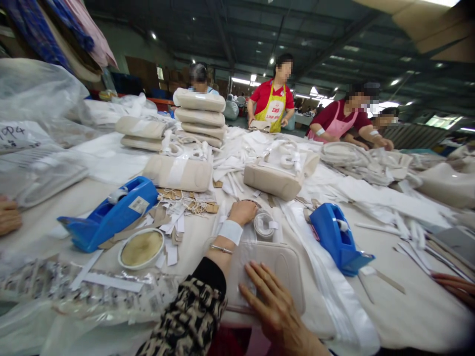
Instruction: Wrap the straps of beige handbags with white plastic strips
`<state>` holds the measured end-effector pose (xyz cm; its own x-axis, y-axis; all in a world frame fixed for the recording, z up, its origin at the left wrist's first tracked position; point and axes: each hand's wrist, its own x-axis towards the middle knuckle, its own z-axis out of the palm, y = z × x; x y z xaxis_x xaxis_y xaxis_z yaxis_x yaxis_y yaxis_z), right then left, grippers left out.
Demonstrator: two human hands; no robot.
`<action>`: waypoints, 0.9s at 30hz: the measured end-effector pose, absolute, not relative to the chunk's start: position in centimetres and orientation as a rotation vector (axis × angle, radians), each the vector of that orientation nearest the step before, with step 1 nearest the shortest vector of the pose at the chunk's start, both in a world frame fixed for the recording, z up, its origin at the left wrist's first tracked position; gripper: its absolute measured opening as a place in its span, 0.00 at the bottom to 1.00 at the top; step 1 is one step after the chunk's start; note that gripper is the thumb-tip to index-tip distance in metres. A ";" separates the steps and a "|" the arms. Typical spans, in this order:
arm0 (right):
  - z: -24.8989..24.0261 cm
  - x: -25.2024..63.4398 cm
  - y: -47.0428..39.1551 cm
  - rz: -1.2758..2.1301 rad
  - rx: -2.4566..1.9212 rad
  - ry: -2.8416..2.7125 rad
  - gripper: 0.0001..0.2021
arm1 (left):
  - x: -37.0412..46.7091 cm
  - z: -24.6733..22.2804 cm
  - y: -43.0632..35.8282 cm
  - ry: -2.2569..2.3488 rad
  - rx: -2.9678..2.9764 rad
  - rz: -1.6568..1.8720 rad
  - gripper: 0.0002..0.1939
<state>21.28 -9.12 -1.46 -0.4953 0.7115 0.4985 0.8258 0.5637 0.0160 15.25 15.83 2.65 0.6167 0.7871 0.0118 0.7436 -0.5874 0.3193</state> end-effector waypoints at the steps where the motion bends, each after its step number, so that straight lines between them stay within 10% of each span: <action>1: -1.5 21.4 -9.0 -0.344 -1.250 -2.356 0.24 | 15.3 2.6 16.0 1.263 2.545 0.236 0.17; 18: -2.4 21.8 -9.1 -0.317 -1.250 -2.264 0.24 | 9.5 5.1 7.9 0.746 2.531 0.707 0.10; 27: -1.3 21.7 -10.0 -0.096 -1.296 -2.221 0.19 | 3.4 0.3 3.4 0.244 2.830 0.533 0.24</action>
